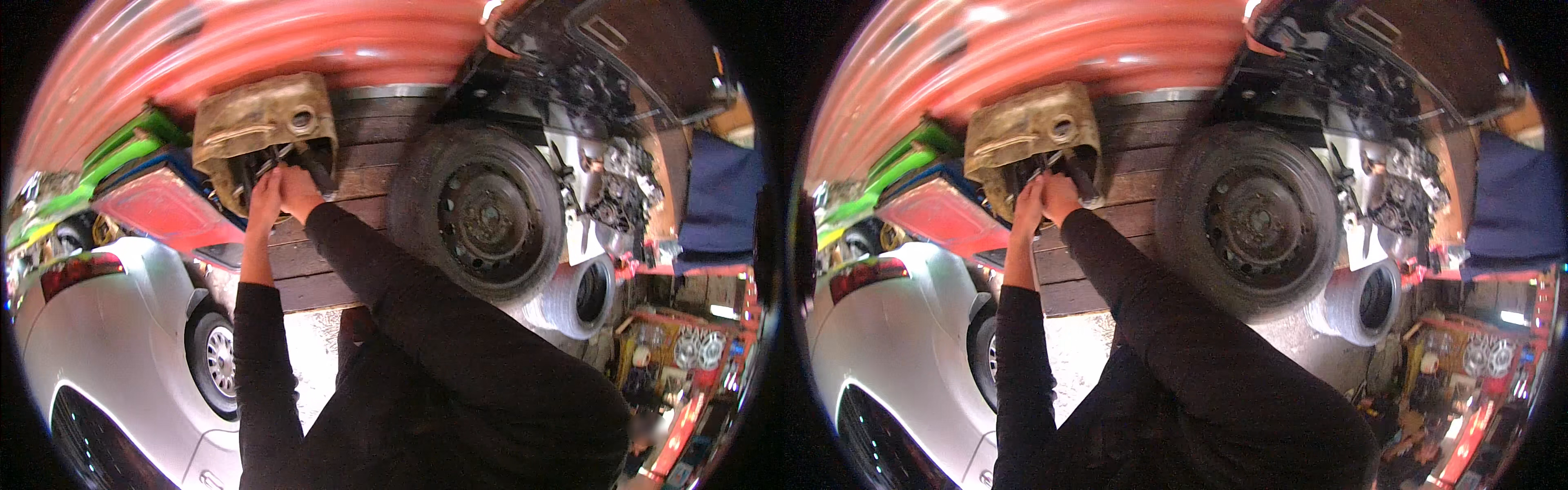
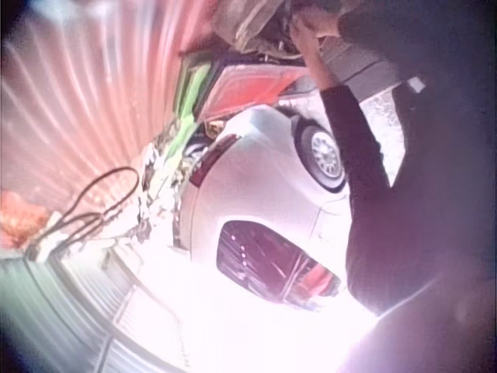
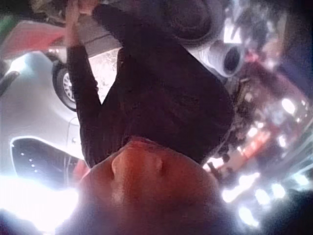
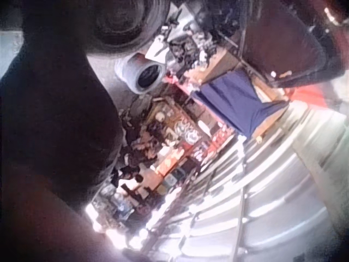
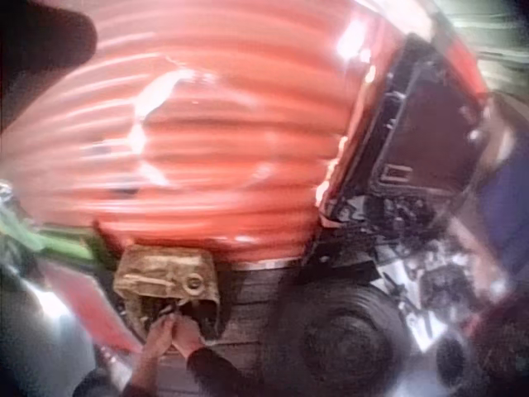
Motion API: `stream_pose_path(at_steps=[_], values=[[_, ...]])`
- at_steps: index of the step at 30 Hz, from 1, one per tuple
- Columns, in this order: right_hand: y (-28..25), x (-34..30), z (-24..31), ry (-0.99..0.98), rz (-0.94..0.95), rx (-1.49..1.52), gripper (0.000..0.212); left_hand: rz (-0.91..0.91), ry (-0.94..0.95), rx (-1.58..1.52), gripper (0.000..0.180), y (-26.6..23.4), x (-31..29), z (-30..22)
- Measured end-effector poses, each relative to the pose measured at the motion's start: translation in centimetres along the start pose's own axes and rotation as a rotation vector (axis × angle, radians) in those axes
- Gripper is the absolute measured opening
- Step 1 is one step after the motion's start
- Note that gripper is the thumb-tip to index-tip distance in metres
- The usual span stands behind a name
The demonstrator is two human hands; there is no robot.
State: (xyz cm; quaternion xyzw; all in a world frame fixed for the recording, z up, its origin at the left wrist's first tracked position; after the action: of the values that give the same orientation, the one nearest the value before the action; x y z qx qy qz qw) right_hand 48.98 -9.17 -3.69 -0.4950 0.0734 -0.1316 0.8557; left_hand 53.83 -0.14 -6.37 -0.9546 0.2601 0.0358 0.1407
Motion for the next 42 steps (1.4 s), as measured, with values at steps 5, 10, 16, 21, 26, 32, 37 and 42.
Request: stream_pose_path(at_steps=[5, 10, 16, 21, 26, 32, 37, 42], values=[[1.7, 0.2, -1.7, -0.025, -0.016, 0.024, 0.039, 0.022, 0.145, -0.042, 0.047, 0.1, -4.0, -3.4], [-0.6, -5.4, -1.8, -0.05, -0.225, 0.413, 0.038, -0.117, 0.382, -0.069, 0.034, -0.1, -14.1, -3.7], [-5.0, -22.0, -5.5, -0.048, -0.084, 0.404, 0.035, 0.388, -0.014, -0.183, 0.019, 3.1, -26.0, 10.7], [-10.4, -36.2, -11.7, 0.266, -0.243, 0.408, 0.026, 0.664, -0.141, -0.083, 0.02, 7.5, -28.5, 11.4], [-14.5, -42.4, -15.2, 0.416, -0.599, 0.46, 0.021, 0.695, 0.108, -0.041, 0.022, 15.1, -25.2, -1.4], [-20.5, -42.9, -20.1, 0.471, -0.815, 0.754, 0.02, 0.862, 0.115, -0.121, 0.023, 27.0, -26.7, -10.7], [-21.8, -45.6, -27.0, 0.271, -0.66, 0.75, 0.023, 0.846, 0.16, 0.069, 0.026, 34.4, -28.9, -10.2], [-24.8, -51.1, -35.9, 0.258, -0.495, 0.834, 0.024, 0.697, 0.026, 0.066, 0.023, 41.5, -32.9, -9.6]])
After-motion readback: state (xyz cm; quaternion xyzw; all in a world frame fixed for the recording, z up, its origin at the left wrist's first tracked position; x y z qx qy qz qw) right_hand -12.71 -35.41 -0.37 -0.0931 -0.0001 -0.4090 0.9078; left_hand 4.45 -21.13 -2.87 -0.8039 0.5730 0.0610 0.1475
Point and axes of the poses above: each hand's wrist, its own x-axis towards the middle knuckle, its own y-axis out of the palm, z = x × y, the point moved 4 cm from there along x, towards the middle knuckle, and after that the axes turned 3 degrees about -z, right-handed, at the moved point
